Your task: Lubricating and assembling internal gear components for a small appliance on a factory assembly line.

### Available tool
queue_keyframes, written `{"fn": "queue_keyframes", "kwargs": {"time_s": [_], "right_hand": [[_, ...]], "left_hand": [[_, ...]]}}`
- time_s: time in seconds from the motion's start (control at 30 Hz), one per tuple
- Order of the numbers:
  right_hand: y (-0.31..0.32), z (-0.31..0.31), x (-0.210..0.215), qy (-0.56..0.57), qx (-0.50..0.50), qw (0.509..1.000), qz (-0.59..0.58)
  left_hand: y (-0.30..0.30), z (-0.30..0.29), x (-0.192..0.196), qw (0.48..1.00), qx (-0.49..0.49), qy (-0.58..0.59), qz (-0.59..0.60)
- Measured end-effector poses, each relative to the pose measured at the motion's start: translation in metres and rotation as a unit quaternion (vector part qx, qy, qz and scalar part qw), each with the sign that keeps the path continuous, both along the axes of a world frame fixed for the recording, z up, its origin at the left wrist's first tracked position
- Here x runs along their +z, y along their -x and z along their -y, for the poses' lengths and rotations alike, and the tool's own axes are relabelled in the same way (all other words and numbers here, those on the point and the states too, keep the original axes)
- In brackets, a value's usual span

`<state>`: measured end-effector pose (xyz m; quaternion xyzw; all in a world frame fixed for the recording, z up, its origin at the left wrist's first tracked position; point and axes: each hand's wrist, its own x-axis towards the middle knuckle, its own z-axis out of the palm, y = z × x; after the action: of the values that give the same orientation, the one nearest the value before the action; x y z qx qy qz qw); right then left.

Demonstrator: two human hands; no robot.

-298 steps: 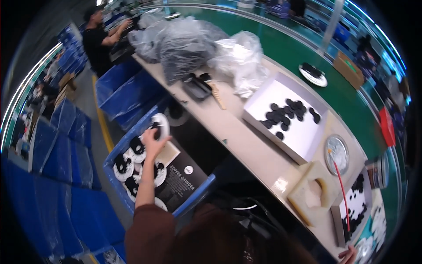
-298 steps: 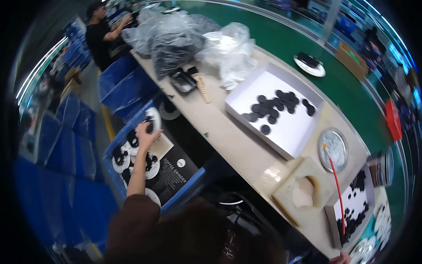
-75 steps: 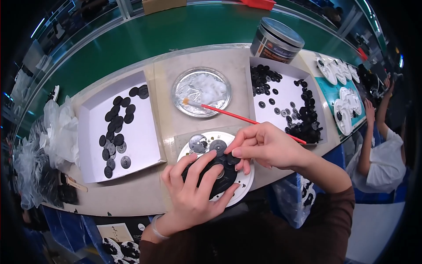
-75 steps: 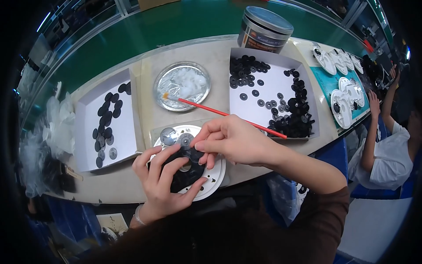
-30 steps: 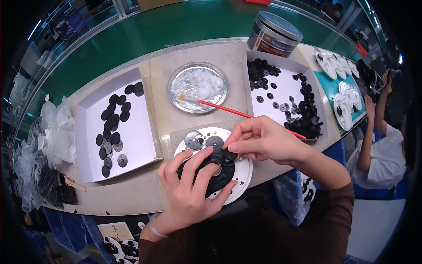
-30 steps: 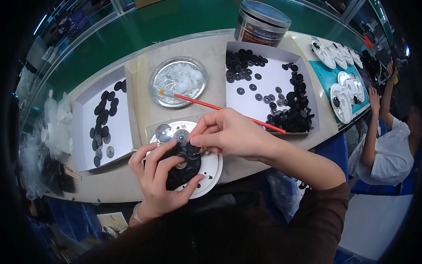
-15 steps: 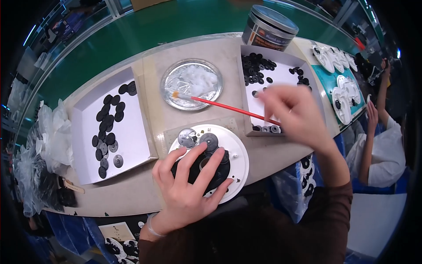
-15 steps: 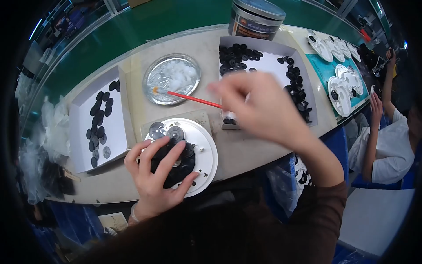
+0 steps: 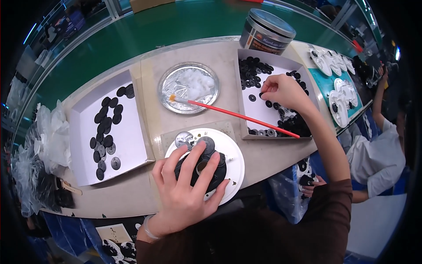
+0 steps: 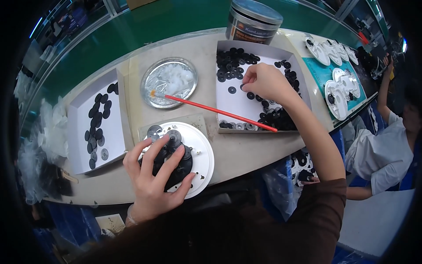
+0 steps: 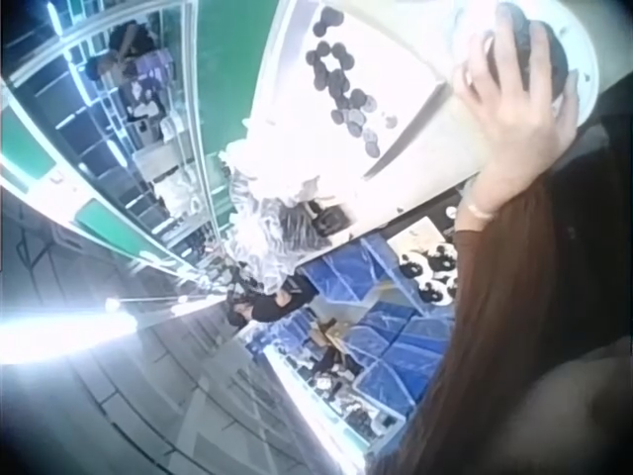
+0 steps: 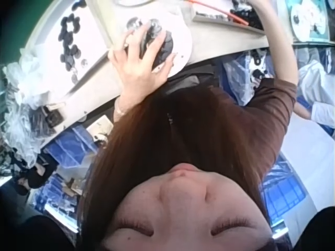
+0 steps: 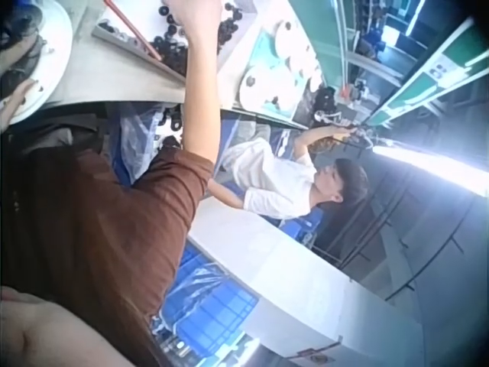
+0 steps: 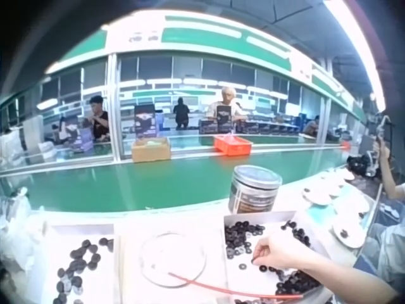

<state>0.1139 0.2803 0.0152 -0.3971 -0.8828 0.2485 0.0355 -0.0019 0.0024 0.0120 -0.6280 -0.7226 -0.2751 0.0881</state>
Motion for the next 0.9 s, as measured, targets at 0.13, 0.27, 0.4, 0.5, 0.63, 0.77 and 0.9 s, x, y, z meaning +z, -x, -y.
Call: {"fn": "queue_keyframes", "kwargs": {"time_s": [0.13,0.27,0.4,0.5,0.63,0.77,0.9], "right_hand": [[-0.002,-0.002,-0.004,0.025,0.004,1.000,-0.007],[-0.002,0.006,-0.004,0.011,0.001,0.999,-0.039],[-0.002,0.015,0.016,0.039,-0.016,0.996,-0.078],[0.019,0.050,0.050,0.158,0.021,0.983,-0.090],[0.045,0.077,0.056,0.401,0.139,0.905,0.011],[0.058,0.075,0.047,0.412,0.205,0.883,0.091],[0.066,0.070,0.036,0.446,0.221,0.858,0.123]], "left_hand": [[0.000,0.000,-0.001,1.000,-0.003,-0.011,0.007],[0.000,0.001,-0.003,1.000,-0.001,-0.024,0.006],[-0.002,-0.002,-0.004,0.999,-0.009,-0.036,-0.002],[-0.001,-0.001,-0.006,0.999,0.000,-0.039,-0.003],[0.000,0.001,-0.006,0.999,0.007,-0.042,-0.001],[-0.003,0.002,-0.007,0.999,0.018,-0.046,0.008],[-0.002,0.001,-0.011,0.998,0.034,-0.049,0.018]]}}
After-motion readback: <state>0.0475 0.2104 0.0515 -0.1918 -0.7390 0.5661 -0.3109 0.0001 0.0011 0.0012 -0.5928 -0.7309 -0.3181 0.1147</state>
